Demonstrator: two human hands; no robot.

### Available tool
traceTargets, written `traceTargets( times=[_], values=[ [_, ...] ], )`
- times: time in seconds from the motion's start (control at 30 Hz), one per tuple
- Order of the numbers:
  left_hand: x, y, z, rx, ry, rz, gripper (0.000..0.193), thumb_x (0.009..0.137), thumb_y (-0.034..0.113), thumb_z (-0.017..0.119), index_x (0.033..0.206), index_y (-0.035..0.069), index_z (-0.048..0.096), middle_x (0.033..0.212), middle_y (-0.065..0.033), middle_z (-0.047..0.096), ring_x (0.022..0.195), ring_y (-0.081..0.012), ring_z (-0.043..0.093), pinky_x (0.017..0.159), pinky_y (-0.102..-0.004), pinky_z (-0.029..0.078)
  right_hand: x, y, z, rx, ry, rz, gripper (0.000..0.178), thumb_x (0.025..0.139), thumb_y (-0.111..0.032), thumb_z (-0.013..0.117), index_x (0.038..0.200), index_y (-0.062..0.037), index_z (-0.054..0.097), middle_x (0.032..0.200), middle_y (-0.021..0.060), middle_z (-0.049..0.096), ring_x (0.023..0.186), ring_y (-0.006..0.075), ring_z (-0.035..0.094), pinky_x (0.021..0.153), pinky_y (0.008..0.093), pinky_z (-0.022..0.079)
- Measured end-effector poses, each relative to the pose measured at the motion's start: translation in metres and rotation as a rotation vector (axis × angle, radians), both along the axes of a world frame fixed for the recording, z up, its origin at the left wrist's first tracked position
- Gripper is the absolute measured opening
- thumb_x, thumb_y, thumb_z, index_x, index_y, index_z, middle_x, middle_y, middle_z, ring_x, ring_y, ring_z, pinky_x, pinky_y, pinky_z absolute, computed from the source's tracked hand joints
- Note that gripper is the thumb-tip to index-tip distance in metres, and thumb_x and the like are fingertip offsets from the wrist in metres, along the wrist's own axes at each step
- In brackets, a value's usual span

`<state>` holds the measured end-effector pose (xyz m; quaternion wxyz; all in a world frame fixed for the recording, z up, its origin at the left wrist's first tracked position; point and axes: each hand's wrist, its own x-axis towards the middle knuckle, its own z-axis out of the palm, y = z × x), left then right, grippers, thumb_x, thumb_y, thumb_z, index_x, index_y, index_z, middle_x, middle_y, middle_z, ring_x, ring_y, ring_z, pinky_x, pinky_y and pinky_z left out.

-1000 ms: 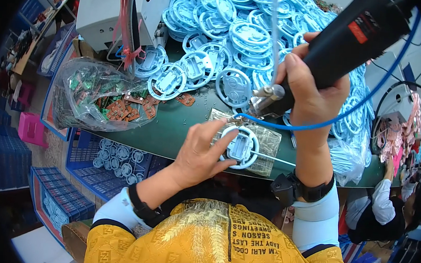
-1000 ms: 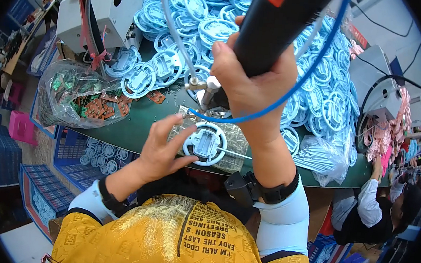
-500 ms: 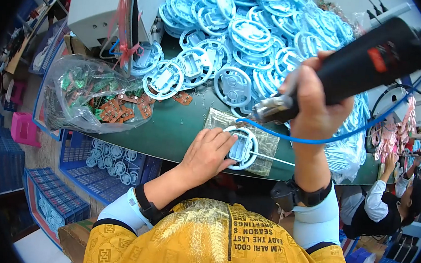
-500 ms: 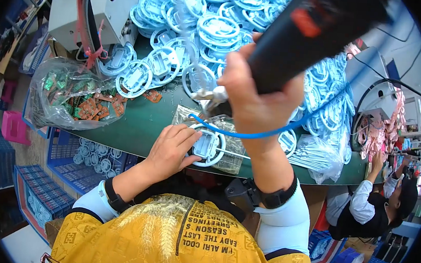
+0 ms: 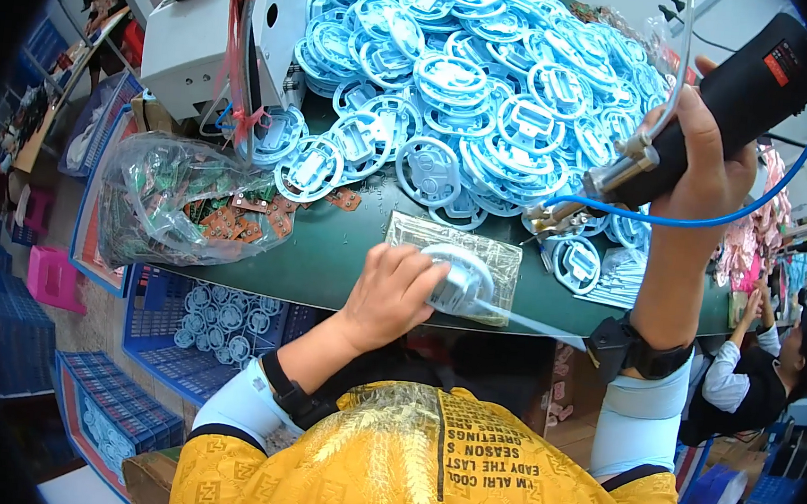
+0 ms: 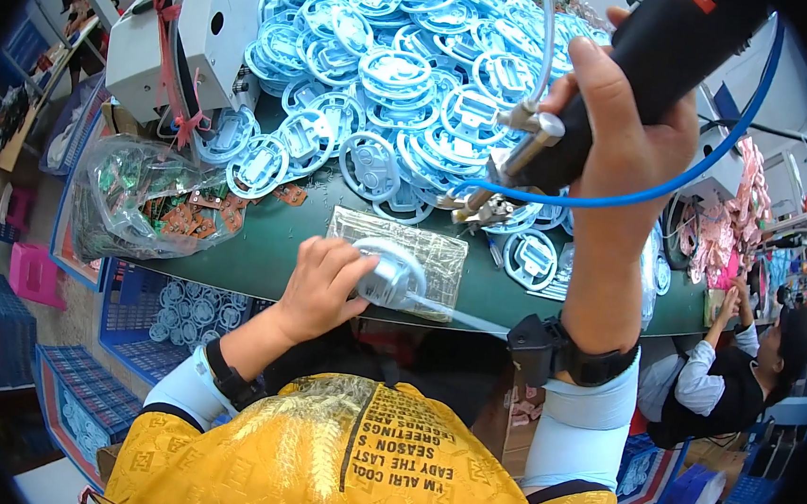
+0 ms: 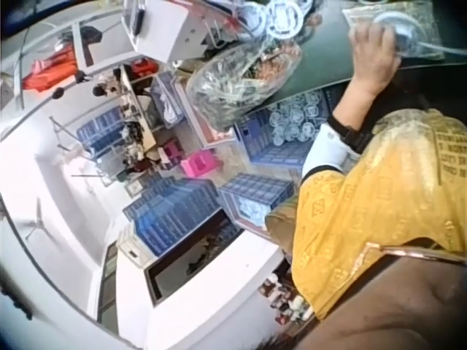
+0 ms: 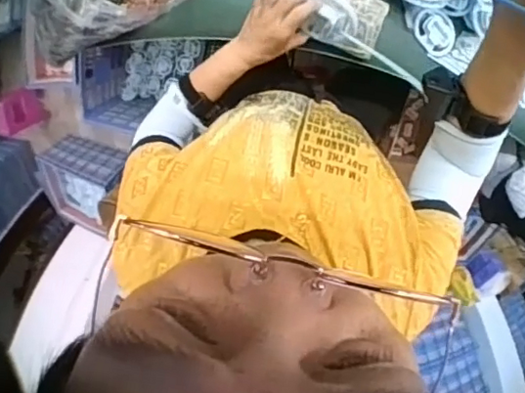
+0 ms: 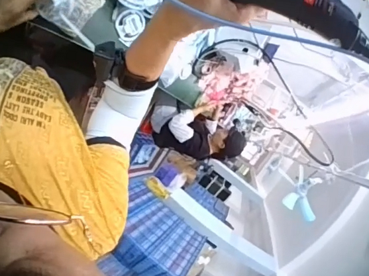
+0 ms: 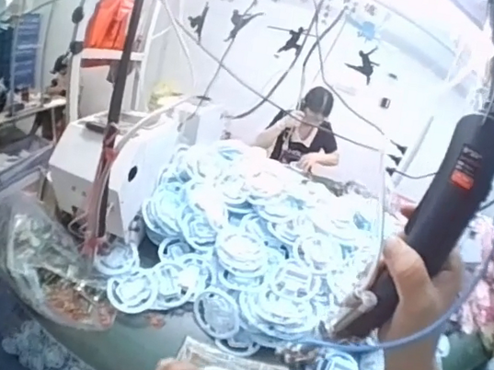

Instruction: Assemble blue plastic toy components using a power screwdriver at a factory workbench.

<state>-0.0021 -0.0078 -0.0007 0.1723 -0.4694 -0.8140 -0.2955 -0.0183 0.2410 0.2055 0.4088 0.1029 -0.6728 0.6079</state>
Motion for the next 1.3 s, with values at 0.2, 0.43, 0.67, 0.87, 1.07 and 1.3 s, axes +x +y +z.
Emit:
traceTargets(
  times=[0.2,0.43,0.67,0.87,1.07,1.3],
  values=[
    [0.010,-0.013,-0.040,0.211,0.157,0.000,0.064,0.062,0.010,0.080,0.118,0.020,0.051,0.110,-0.0024,0.052,0.106,-0.0228,0.053,0.090,-0.0437,0.038,0.002,0.018,-0.015,0.008,-0.054,-0.066,0.038,0.084,-0.013,0.072,0.115,0.0049,0.058,0.075,0.0089,0.063,0.062,0.0150,0.064,0.063,0.0259,0.052],
    [0.004,-0.011,-0.039,0.238,0.161,0.003,0.057,0.063,0.007,0.079,0.114,0.020,0.056,0.111,-0.0032,0.051,0.107,-0.0228,0.053,0.089,-0.0434,0.038,-0.004,0.010,-0.026,0.013,-0.069,-0.006,0.041,0.086,-0.010,0.068,0.123,0.0038,0.056,0.075,0.0091,0.062,0.062,0.0146,0.062,0.058,0.0266,0.050],
    [-0.002,-0.002,0.007,-0.065,-0.143,0.043,0.066,0.062,0.004,0.075,0.124,0.012,0.055,0.116,-0.0111,0.050,0.113,-0.0324,0.048,0.096,-0.0467,0.035,-0.012,-0.010,-0.024,-0.066,-0.067,0.077,0.042,0.085,-0.009,0.069,0.122,0.0047,0.056,0.074,0.0089,0.060,0.062,0.0176,0.063,0.058,0.0287,0.052],
    [-0.025,0.013,0.007,-0.218,-0.366,-0.034,0.064,0.064,0.003,0.072,0.126,0.007,0.055,0.119,-0.0128,0.051,0.116,-0.0318,0.048,0.099,-0.0467,0.034,-0.020,-0.024,-0.027,-0.110,-0.037,0.144,0.039,0.084,-0.009,0.071,0.117,0.0043,0.056,0.076,0.0083,0.062,0.062,0.0176,0.064,0.059,0.0289,0.052],
    [-0.037,0.011,0.007,-0.097,-0.468,-0.054,0.056,0.072,0.014,0.078,0.124,0.007,0.058,0.113,-0.0105,0.054,0.112,-0.0293,0.050,0.094,-0.0435,0.035,-0.020,-0.028,-0.029,-0.168,-0.055,0.203,0.034,0.083,-0.008,0.074,0.110,0.0027,0.057,0.077,0.0076,0.064,0.062,0.0173,0.066,0.061,0.0282,0.053],
    [-0.036,0.017,0.004,-0.058,-0.426,0.048,0.049,0.074,0.019,0.079,0.118,0.006,0.062,0.108,-0.0092,0.057,0.107,-0.0281,0.052,0.089,-0.0393,0.037,-0.026,-0.031,-0.031,-0.183,-0.037,0.239,0.032,0.082,-0.006,0.074,0.108,0.0024,0.057,0.079,0.0079,0.064,0.062,0.0177,0.067,0.060,0.0283,0.053]
  ],
)
